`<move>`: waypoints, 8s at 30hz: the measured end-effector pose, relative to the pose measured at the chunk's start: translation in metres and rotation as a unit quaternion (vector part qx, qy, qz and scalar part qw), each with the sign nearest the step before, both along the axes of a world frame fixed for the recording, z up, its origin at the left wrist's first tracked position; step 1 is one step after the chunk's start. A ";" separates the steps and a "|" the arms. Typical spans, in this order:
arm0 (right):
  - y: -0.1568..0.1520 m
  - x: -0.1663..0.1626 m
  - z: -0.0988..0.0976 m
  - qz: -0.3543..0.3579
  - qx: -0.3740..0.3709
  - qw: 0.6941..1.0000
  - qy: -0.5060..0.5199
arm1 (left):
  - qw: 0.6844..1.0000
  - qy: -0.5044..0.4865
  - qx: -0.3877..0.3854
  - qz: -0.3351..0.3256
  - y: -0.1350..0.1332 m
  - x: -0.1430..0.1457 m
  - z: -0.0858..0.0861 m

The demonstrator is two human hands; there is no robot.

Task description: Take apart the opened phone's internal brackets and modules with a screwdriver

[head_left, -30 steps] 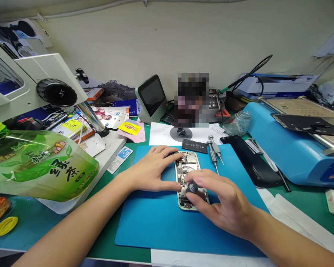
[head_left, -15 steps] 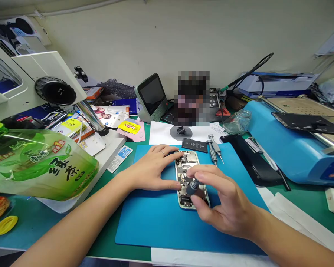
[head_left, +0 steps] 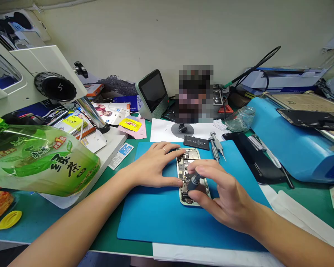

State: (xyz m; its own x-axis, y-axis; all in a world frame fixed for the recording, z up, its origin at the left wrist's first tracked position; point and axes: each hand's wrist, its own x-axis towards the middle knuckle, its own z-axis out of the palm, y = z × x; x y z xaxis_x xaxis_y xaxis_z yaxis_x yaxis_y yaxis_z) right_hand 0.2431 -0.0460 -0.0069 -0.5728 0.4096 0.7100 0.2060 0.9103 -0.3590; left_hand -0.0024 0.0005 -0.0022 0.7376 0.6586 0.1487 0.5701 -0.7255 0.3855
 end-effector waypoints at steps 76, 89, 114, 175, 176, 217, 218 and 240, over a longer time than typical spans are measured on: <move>-0.002 -0.002 -0.001 -0.052 -0.134 0.981 0.129 | 0.990 -0.107 0.022 -0.087 -0.017 0.010 0.009; -0.002 -0.001 0.000 -0.044 -0.131 0.980 0.143 | 0.985 -0.109 0.054 -0.122 -0.017 0.017 0.005; 0.005 0.007 0.002 -0.054 -0.115 0.979 0.161 | 0.994 -0.098 0.050 0.001 0.015 -0.020 -0.007; 0.000 -0.001 0.003 -0.008 -0.248 0.965 0.085 | 0.995 -0.092 0.034 -0.002 0.008 -0.011 -0.002; 0.000 0.000 0.003 -0.010 -0.247 0.965 0.086 | 0.995 -0.093 0.035 -0.002 0.008 -0.011 -0.002; -0.001 -0.002 0.002 -0.012 -0.236 0.968 0.084 | 0.989 -0.116 0.084 -0.030 -0.001 -0.005 0.003; -0.001 -0.002 0.002 -0.011 -0.233 0.969 0.087 | 0.989 -0.118 0.084 -0.030 -0.001 -0.005 0.003; -0.003 -0.001 0.003 -0.014 -0.208 0.970 0.125 | 0.988 -0.079 0.054 -0.124 -0.025 0.014 0.008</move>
State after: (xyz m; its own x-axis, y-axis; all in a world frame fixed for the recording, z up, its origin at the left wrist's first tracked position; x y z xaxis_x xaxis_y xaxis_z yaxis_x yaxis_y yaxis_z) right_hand 0.2418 -0.0485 -0.0038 -0.3888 0.7031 0.5953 0.0888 0.6718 -0.7354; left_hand 0.0118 -0.0241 0.0056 0.8365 0.4339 0.3347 0.3074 -0.8772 0.3688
